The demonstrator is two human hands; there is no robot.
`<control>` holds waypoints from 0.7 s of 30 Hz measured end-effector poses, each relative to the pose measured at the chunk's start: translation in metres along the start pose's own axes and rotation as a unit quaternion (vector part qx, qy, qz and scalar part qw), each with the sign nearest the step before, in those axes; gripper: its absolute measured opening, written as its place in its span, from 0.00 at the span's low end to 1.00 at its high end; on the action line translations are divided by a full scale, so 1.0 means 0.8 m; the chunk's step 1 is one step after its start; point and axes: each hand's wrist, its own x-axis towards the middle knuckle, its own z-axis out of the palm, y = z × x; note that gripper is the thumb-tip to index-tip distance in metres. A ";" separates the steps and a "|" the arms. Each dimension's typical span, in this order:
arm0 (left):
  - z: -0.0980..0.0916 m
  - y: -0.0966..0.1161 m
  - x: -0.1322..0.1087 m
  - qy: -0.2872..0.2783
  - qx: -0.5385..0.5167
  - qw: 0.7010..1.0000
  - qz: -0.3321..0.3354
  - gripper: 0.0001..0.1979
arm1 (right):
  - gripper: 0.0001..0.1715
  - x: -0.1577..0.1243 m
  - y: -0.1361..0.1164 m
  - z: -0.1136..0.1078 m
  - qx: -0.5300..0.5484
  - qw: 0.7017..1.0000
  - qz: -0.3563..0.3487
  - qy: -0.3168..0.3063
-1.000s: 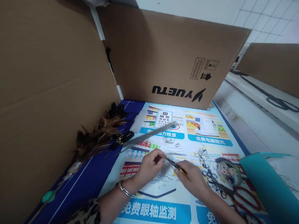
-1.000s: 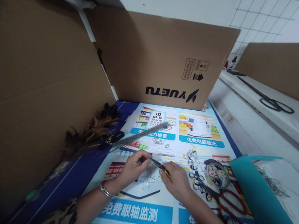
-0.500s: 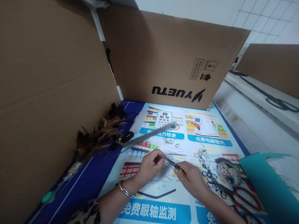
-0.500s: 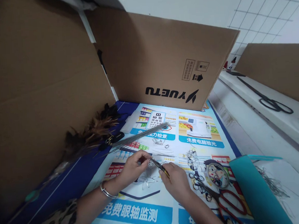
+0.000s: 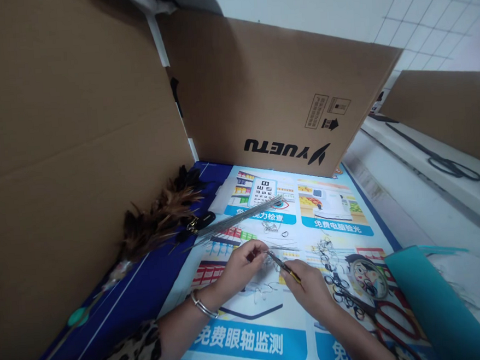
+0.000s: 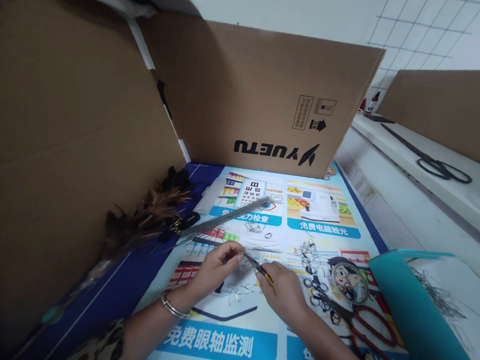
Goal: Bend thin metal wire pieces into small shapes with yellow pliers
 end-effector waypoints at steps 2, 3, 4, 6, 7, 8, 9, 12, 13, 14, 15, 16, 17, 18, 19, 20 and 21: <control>-0.001 0.000 0.000 -0.009 -0.007 1.000 0.004 0.07 | 0.14 0.000 0.000 0.000 0.008 1.000 0.002 0.001; -0.001 -0.001 0.000 -0.011 -0.010 1.000 0.005 0.07 | 0.14 0.000 -0.001 0.000 0.012 1.000 0.002 0.000; -0.001 -0.001 0.000 -0.012 -0.013 1.000 0.006 0.07 | 0.14 0.000 -0.001 -0.001 0.015 1.000 0.003 0.000; -0.001 -0.002 0.000 -0.014 -0.020 1.000 0.003 0.07 | 0.14 0.000 -0.001 -0.001 0.020 1.000 0.002 -0.001; -0.001 -0.002 0.000 -0.015 -0.024 1.000 0.000 0.07 | 0.14 0.000 -0.001 -0.001 0.022 1.000 0.003 -0.001; -0.002 -0.002 0.000 -0.015 -0.029 0.999 -0.004 0.07 | 0.13 0.000 -0.002 -0.001 0.024 1.000 0.003 -0.001; -0.002 -0.002 0.000 -0.015 -0.033 0.999 -0.008 0.07 | 0.13 0.000 -0.002 -0.002 0.026 1.000 0.004 0.000; -0.002 -0.003 0.001 -0.008 -0.056 0.998 -0.022 0.06 | 0.11 0.000 -0.003 0.000 0.031 0.999 0.002 0.006; -0.003 -0.003 0.001 -0.006 -0.065 0.997 -0.028 0.06 | 0.11 0.000 -0.002 0.001 0.031 0.999 -0.001 0.009; -0.003 -0.003 0.002 -0.005 -0.076 0.997 -0.035 0.06 | 0.10 0.000 -0.002 0.002 0.031 0.999 -0.004 0.014; -0.003 -0.002 0.002 -0.005 -0.086 0.995 -0.042 0.06 | 0.10 0.000 -0.001 0.004 0.030 0.999 -0.008 0.020; -0.004 -0.002 0.002 -0.006 -0.097 0.994 -0.049 0.06 | 0.10 0.000 0.001 0.006 0.028 0.999 -0.014 0.027; -0.004 -0.002 0.002 -0.006 -0.106 0.993 -0.056 0.06 | 0.10 0.000 0.003 0.008 0.027 0.999 -0.020 0.037; -0.004 -0.002 0.002 -0.006 -0.114 0.992 -0.061 0.06 | 0.10 0.000 0.006 0.011 0.026 0.998 -0.026 0.049; -0.005 -0.002 0.002 -0.004 -0.121 0.990 -0.067 0.06 | 0.11 0.000 0.009 0.012 0.026 0.997 -0.032 0.062; -0.005 -0.002 0.002 -0.003 -0.126 0.989 -0.071 0.06 | 0.11 0.000 0.012 0.014 0.024 0.996 -0.037 0.076; -0.005 -0.002 0.002 -0.002 -0.131 0.989 -0.074 0.06 | 0.11 0.000 0.014 0.015 0.020 0.995 -0.042 0.089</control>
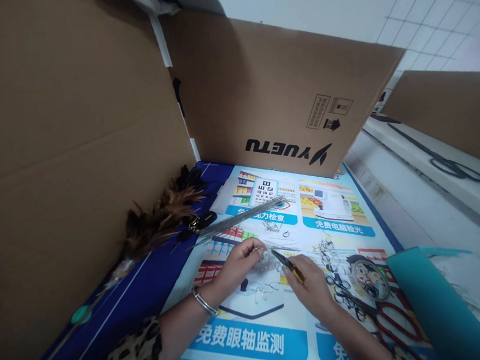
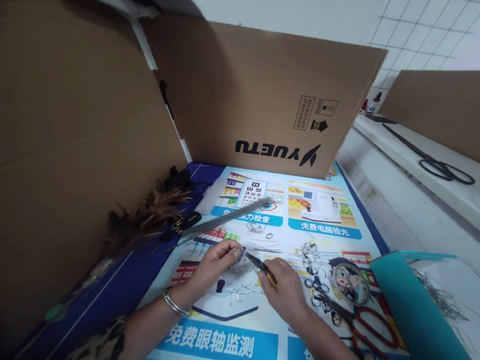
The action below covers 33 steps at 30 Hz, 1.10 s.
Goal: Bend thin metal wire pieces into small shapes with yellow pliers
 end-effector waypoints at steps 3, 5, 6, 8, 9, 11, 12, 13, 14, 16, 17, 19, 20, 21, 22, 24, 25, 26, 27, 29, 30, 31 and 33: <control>-0.001 -0.001 0.000 -0.009 -0.017 1.000 -0.009 0.07 | 0.12 0.001 0.005 -0.001 -0.035 0.998 -0.026 0.042; -0.002 -0.001 0.000 -0.023 -0.022 0.999 -0.015 0.07 | 0.12 0.002 0.004 -0.004 -0.073 0.994 -0.050 0.058; -0.002 -0.002 0.000 -0.030 -0.022 0.999 -0.018 0.07 | 0.12 0.003 0.003 -0.006 -0.094 0.992 -0.060 0.059; -0.003 -0.002 0.000 -0.041 -0.018 0.999 -0.021 0.07 | 0.12 0.004 -0.001 -0.008 -0.136 0.987 -0.073 0.051; -0.003 -0.002 0.000 -0.045 -0.015 0.999 -0.021 0.08 | 0.12 0.004 -0.002 -0.009 -0.155 0.984 -0.078 0.047; -0.003 -0.003 0.001 -0.050 -0.009 0.999 -0.020 0.07 | 0.12 0.004 -0.004 -0.011 -0.190 0.977 -0.088 0.043; -0.003 -0.003 0.001 -0.052 -0.006 0.998 -0.019 0.07 | 0.12 0.004 -0.005 -0.011 -0.205 0.973 -0.093 0.042; -0.003 -0.003 0.001 -0.052 -0.003 0.998 -0.018 0.06 | 0.12 0.004 -0.005 -0.011 -0.219 0.970 -0.098 0.040; -0.003 -0.003 0.001 -0.053 -0.001 0.998 -0.017 0.06 | 0.12 0.004 -0.006 -0.012 -0.233 0.967 -0.101 0.037; -0.003 -0.002 0.000 -0.054 0.002 0.998 -0.017 0.05 | 0.13 0.003 -0.007 -0.012 -0.258 0.960 -0.105 0.026; -0.003 -0.002 0.000 -0.056 0.004 0.998 -0.016 0.05 | 0.13 0.002 -0.008 -0.013 -0.270 0.957 -0.107 0.021; -0.003 -0.002 0.000 -0.059 0.009 0.998 -0.013 0.05 | 0.13 0.001 -0.008 -0.013 -0.290 0.950 -0.111 0.017; -0.003 -0.002 0.000 -0.060 0.012 0.998 -0.012 0.05 | 0.13 0.001 -0.008 -0.013 -0.298 0.948 -0.114 0.017; -0.004 -0.002 0.001 -0.061 0.015 0.998 -0.011 0.05 | 0.13 0.001 -0.008 -0.013 -0.306 0.945 -0.117 0.018; -0.004 -0.003 0.001 -0.062 0.017 0.998 -0.010 0.05 | 0.14 0.000 -0.008 -0.013 -0.312 0.942 -0.120 0.018; -0.004 -0.004 0.002 -0.065 0.019 0.998 -0.012 0.06 | 0.14 0.000 -0.006 -0.013 -0.322 0.938 -0.126 0.015; -0.005 -0.005 0.002 -0.067 0.017 0.997 -0.015 0.06 | 0.14 0.000 -0.005 -0.013 -0.325 0.937 -0.128 0.013; -0.005 -0.006 0.002 -0.070 0.016 0.997 -0.019 0.06 | 0.14 0.000 -0.005 -0.013 -0.328 0.936 -0.130 0.012; -0.005 -0.007 0.002 -0.074 0.015 0.997 -0.022 0.07 | 0.14 -0.001 -0.004 -0.014 -0.331 0.934 -0.132 0.010; -0.006 -0.008 0.002 -0.079 0.016 0.996 -0.025 0.08 | 0.14 -0.001 -0.004 -0.015 -0.335 0.932 -0.135 0.007; -0.006 -0.008 0.001 -0.079 0.017 0.996 -0.026 0.08 | 0.15 -0.001 -0.005 -0.015 -0.337 0.931 -0.137 0.006; -0.006 -0.009 0.001 -0.078 0.019 0.996 -0.026 0.08 | 0.15 -0.001 -0.005 -0.016 -0.339 0.931 -0.139 0.006; -0.006 -0.009 0.001 -0.075 0.023 0.997 -0.025 0.08 | 0.15 -0.001 -0.006 -0.017 -0.341 0.929 -0.143 0.005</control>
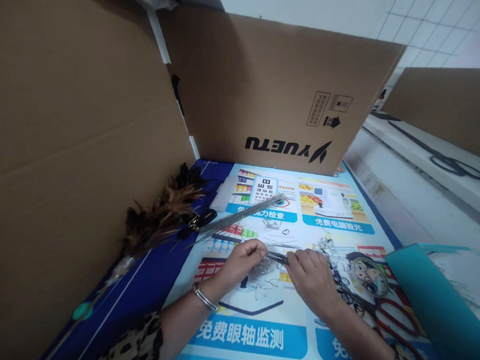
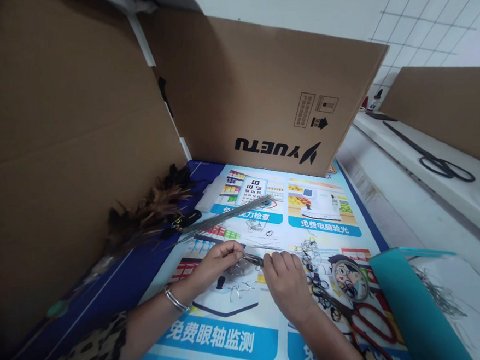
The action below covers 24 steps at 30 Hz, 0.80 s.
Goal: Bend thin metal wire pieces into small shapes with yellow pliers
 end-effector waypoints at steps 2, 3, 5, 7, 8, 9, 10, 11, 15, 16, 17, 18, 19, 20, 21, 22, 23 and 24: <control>0.000 0.000 0.000 0.001 0.004 1.000 0.002 0.08 | 0.15 0.001 0.000 -0.001 -0.003 1.000 -0.005 0.002; 0.000 0.000 0.000 0.002 0.006 1.000 0.003 0.07 | 0.15 0.001 0.000 0.000 -0.006 1.000 -0.007 0.002; 0.001 0.001 0.000 0.004 0.008 1.000 0.005 0.07 | 0.15 0.001 0.001 0.001 -0.010 1.000 -0.011 0.004; 0.001 0.002 0.000 0.008 0.008 1.000 0.009 0.08 | 0.15 0.001 0.002 0.002 -0.012 1.000 -0.014 0.004; 0.001 0.002 0.000 0.010 0.008 1.000 0.011 0.08 | 0.15 0.000 0.003 0.003 -0.013 1.000 -0.016 0.003; 0.001 0.003 0.000 0.011 0.009 1.000 0.012 0.08 | 0.15 0.000 0.003 0.004 -0.015 1.000 -0.017 0.003; 0.001 0.003 0.000 0.011 0.012 1.000 0.013 0.08 | 0.15 0.000 0.003 0.005 -0.016 1.000 -0.018 0.003; 0.001 0.003 0.000 0.013 0.016 1.000 0.013 0.08 | 0.15 -0.001 0.003 0.005 -0.018 1.000 -0.018 0.003; 0.001 0.002 0.001 0.016 0.033 0.999 0.012 0.08 | 0.16 -0.001 0.002 0.004 -0.023 1.000 -0.018 0.004; 0.001 0.002 0.001 0.016 0.035 0.999 0.011 0.08 | 0.16 -0.001 0.002 0.003 -0.023 1.000 -0.018 0.003; 0.001 0.002 0.001 0.016 0.035 0.999 0.010 0.08 | 0.16 0.000 0.001 0.003 -0.023 1.000 -0.018 0.002; 0.001 0.002 0.001 0.016 0.035 0.999 0.010 0.08 | 0.16 0.000 0.001 0.002 -0.023 1.000 -0.018 0.002; 0.002 0.002 0.001 0.017 0.035 0.999 0.009 0.08 | 0.16 0.000 0.001 0.001 -0.023 1.000 -0.018 0.002; 0.002 0.002 0.001 0.018 0.036 0.999 0.009 0.08 | 0.16 0.001 0.000 0.001 -0.021 1.000 -0.016 0.002; 0.002 0.002 0.001 0.020 0.036 0.999 0.008 0.08 | 0.15 0.001 0.000 0.001 -0.019 1.000 -0.015 0.002; 0.003 0.002 0.001 0.021 0.036 0.999 0.008 0.08 | 0.15 0.001 0.000 0.001 -0.017 1.000 -0.013 0.003; 0.003 0.002 0.000 0.022 0.036 0.999 0.008 0.08 | 0.15 0.001 0.000 0.001 -0.015 1.000 -0.011 0.004; 0.003 0.002 0.000 0.022 0.035 0.999 0.007 0.08 | 0.15 0.002 0.000 0.001 -0.014 1.000 -0.010 0.004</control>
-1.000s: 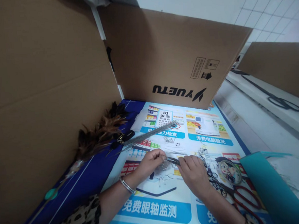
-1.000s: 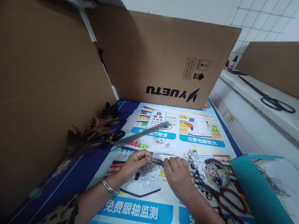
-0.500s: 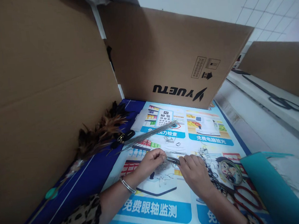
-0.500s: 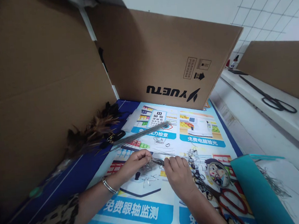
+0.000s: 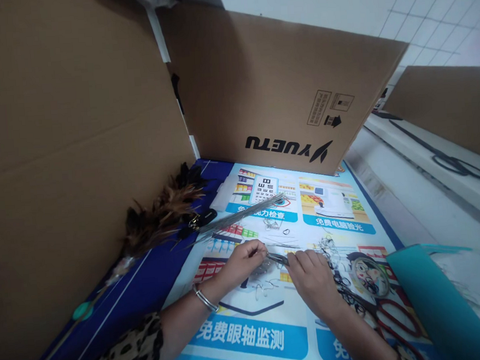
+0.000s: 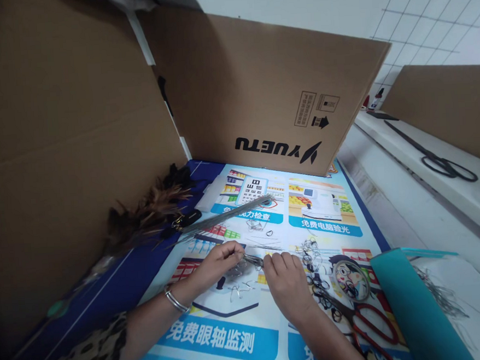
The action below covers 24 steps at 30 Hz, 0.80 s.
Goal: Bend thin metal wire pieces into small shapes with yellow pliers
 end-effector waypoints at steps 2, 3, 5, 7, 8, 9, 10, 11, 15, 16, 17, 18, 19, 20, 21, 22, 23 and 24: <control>0.000 0.000 0.000 -0.005 -0.003 1.000 -0.004 0.09 | 0.14 0.000 0.000 0.000 0.000 1.000 0.000 0.000; 0.000 0.000 0.000 -0.009 -0.005 1.000 -0.007 0.09 | 0.14 0.001 0.000 -0.001 0.000 1.000 0.000 -0.001; -0.001 0.000 0.000 -0.013 -0.006 1.000 -0.010 0.09 | 0.14 0.001 0.000 -0.002 0.002 1.000 -0.002 -0.003; -0.001 -0.001 0.000 -0.009 -0.001 1.000 -0.005 0.08 | 0.15 0.000 0.000 -0.002 0.005 1.000 -0.004 0.000; -0.001 -0.001 0.000 -0.007 0.003 1.000 -0.002 0.08 | 0.15 0.000 0.000 -0.002 0.006 1.000 -0.005 0.002; -0.001 -0.002 0.001 -0.007 0.006 1.000 0.000 0.08 | 0.15 0.000 0.000 -0.001 0.008 1.000 -0.006 0.003; -0.001 -0.002 0.001 -0.007 0.009 1.000 0.000 0.08 | 0.15 -0.001 0.000 -0.001 0.009 1.000 -0.006 0.003; -0.001 -0.003 0.001 -0.008 0.011 1.000 -0.001 0.08 | 0.15 -0.001 0.000 0.000 0.010 1.000 -0.006 0.002; 0.000 -0.004 0.001 -0.007 0.015 1.000 0.002 0.08 | 0.13 -0.002 0.001 0.005 0.025 1.000 0.005 -0.003; 0.000 -0.004 0.001 -0.008 0.015 1.000 0.002 0.08 | 0.12 -0.001 0.001 0.006 0.033 0.999 0.010 -0.002; 0.000 -0.004 0.001 -0.008 0.015 1.000 0.003 0.08 | 0.11 -0.001 0.001 0.008 0.044 0.999 0.017 0.001; 0.000 -0.004 0.001 -0.008 0.015 1.000 0.004 0.08 | 0.11 -0.001 0.001 0.009 0.058 0.998 0.024 0.004; -0.001 -0.004 0.001 -0.007 0.015 1.000 0.005 0.09 | 0.10 -0.001 0.000 0.011 0.074 0.997 0.033 0.007; -0.001 -0.004 0.001 -0.007 0.015 1.000 0.007 0.09 | 0.10 -0.001 0.000 0.012 0.090 0.995 0.043 0.008; -0.001 -0.004 0.001 -0.007 0.014 1.000 0.007 0.09 | 0.09 0.000 -0.001 0.013 0.106 0.993 0.053 0.010; -0.001 -0.004 0.001 -0.008 0.013 1.000 0.008 0.09 | 0.09 0.000 -0.001 0.014 0.120 0.991 0.061 0.011; -0.001 -0.004 0.002 -0.009 0.012 1.000 0.008 0.09 | 0.09 0.000 -0.001 0.014 0.133 0.989 0.068 0.012; -0.001 -0.004 0.002 -0.010 0.012 1.000 0.008 0.09 | 0.09 0.000 -0.001 0.015 0.143 0.987 0.073 0.013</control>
